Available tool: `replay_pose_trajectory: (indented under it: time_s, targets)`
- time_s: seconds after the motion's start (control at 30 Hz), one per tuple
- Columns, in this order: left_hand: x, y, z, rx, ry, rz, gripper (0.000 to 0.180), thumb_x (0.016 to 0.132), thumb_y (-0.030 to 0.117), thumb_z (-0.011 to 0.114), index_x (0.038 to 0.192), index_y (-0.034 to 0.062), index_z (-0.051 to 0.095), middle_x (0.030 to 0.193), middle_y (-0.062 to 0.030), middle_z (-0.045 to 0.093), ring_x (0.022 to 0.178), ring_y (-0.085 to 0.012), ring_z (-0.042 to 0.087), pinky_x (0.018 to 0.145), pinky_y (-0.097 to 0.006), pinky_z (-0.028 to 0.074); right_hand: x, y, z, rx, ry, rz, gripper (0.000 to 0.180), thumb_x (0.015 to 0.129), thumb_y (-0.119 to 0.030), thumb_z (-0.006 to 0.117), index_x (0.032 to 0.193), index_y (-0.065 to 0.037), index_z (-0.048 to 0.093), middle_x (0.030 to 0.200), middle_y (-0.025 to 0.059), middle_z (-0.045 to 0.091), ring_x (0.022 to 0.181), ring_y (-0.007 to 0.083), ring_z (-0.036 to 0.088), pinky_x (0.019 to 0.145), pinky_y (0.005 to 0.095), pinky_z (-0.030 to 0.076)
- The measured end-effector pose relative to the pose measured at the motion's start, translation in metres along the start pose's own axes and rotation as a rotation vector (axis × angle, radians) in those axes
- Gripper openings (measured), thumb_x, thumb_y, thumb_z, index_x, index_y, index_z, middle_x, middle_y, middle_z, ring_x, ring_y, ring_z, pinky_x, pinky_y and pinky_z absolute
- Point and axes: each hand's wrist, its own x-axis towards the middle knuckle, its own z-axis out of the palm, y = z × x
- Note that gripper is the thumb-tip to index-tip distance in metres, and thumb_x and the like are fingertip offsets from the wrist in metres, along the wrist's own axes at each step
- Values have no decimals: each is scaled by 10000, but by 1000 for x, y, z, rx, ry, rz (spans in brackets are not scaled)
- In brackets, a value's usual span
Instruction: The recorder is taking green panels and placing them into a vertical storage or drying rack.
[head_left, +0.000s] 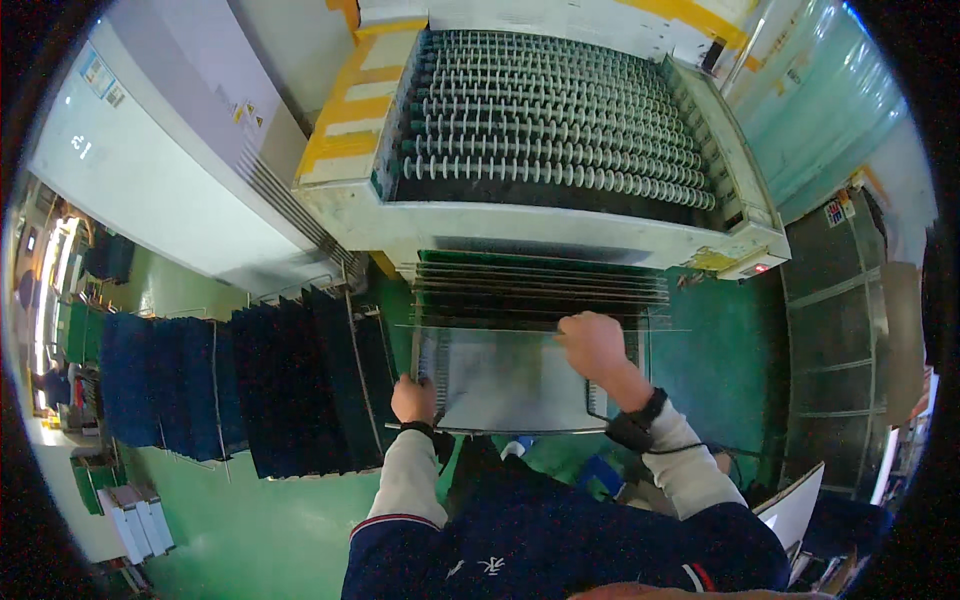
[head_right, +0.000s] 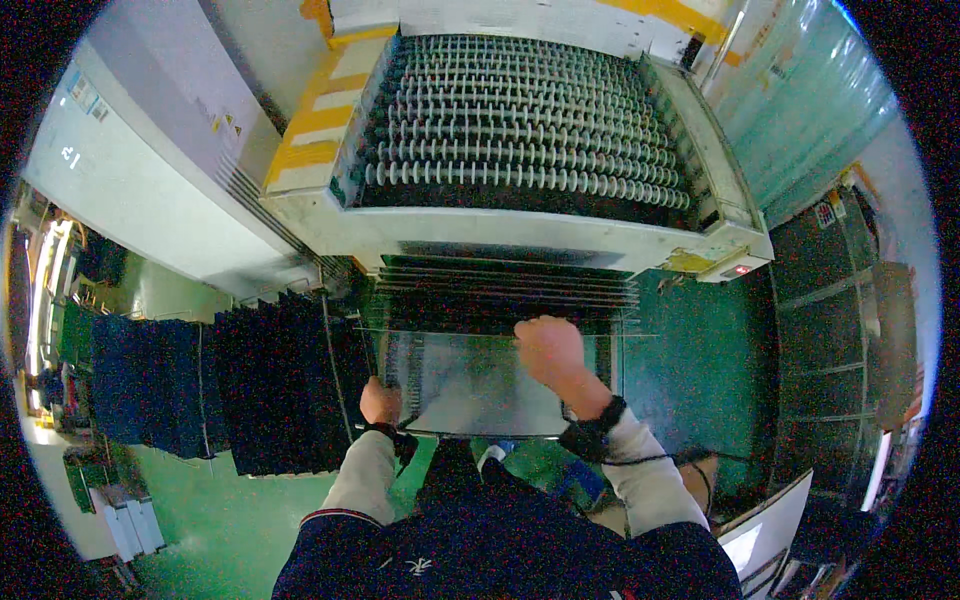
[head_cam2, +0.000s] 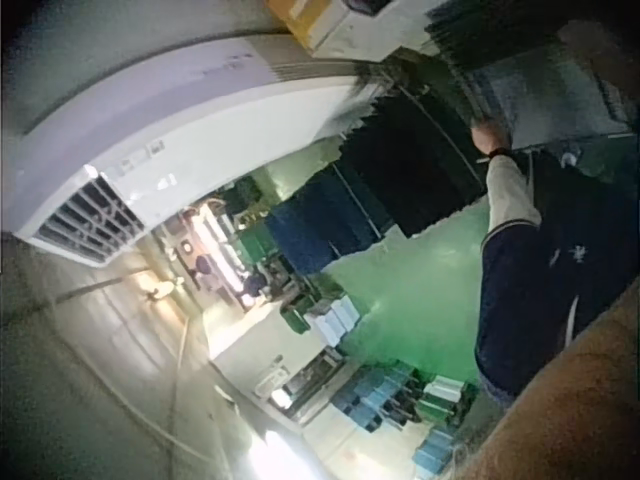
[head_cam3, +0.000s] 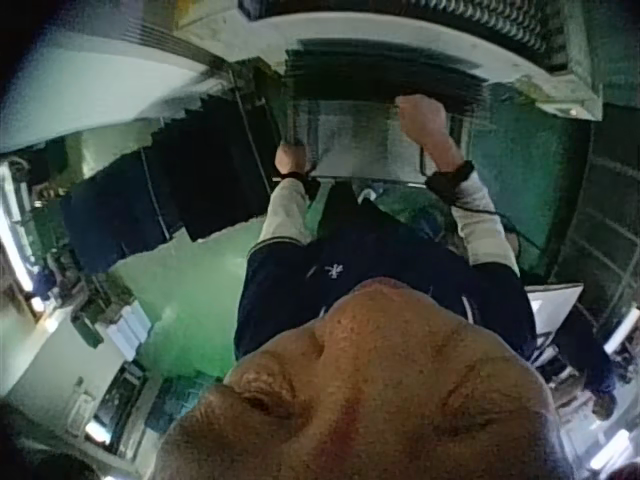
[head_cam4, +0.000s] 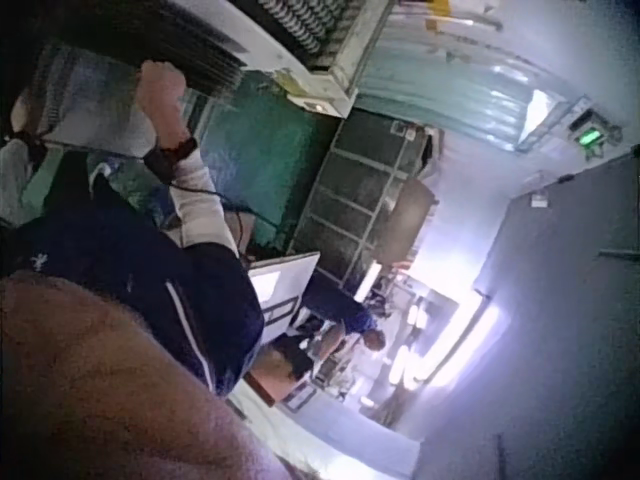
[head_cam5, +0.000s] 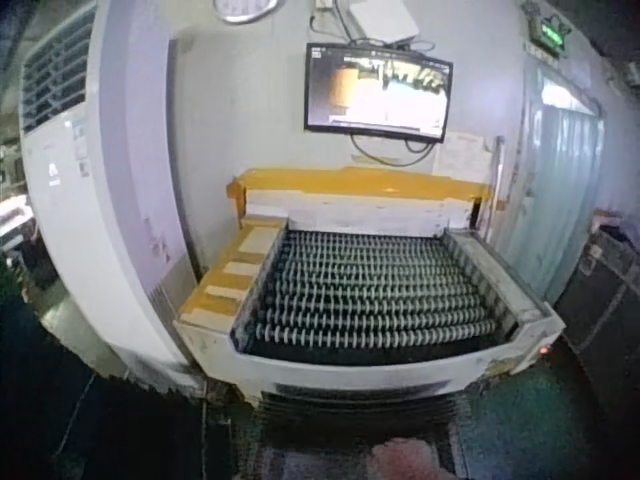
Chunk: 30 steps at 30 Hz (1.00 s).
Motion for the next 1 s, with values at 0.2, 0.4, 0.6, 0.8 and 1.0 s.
replay_pose_trajectory:
  time_s: [0.2, 0.4, 0.6, 0.8, 1.0]
  targets:
    - [1, 7, -4, 63, -21, -63, 346, 818, 331, 698, 922, 3, 665, 897, -228, 704, 876, -423, 691, 779, -505, 549, -6, 12, -145, 29, 121, 83, 241, 812, -307, 721, 855, -74, 680, 808, 161, 675, 799, 394, 658, 686, 480, 515]
    - [3, -2, 6, 41, -8, -30, 381, 806, 360, 708, 945, 9, 657, 908, -230, 705, 882, -423, 690, 787, -503, 552, -7, 106, -205, 1156, 399, 392, 262, 840, -164, 739, 1034, 12, 725, 902, 48, 729, 804, 179, 684, 729, 334, 536]
    - [1, 18, 2, 52, -73, -20, 410, 820, 388, 716, 950, 5, 647, 934, -232, 704, 901, -419, 689, 787, -506, 549, 34, 199, -139, 1579, 473, 324, 314, 922, -144, 698, 1216, -57, 633, 1167, 88, 690, 1051, 264, 664, 918, 432, 532]
    - [4, 3, 7, 60, -45, -35, 376, 798, 348, 738, 920, 6, 641, 905, -222, 707, 877, -409, 696, 782, -502, 555, 143, 163, -100, 2073, 452, 456, 201, 909, -108, 715, 1098, -94, 646, 1073, 81, 692, 1008, 270, 643, 908, 439, 524]
    - [4, 9, 1, -24, -77, -62, 408, 789, 359, 750, 952, 2, 638, 944, -230, 702, 899, -411, 692, 792, -495, 552, 247, 189, -63, 2124, 535, 516, 111, 934, -121, 695, 935, -83, 591, 887, 59, 628, 893, 248, 600, 881, 411, 540]
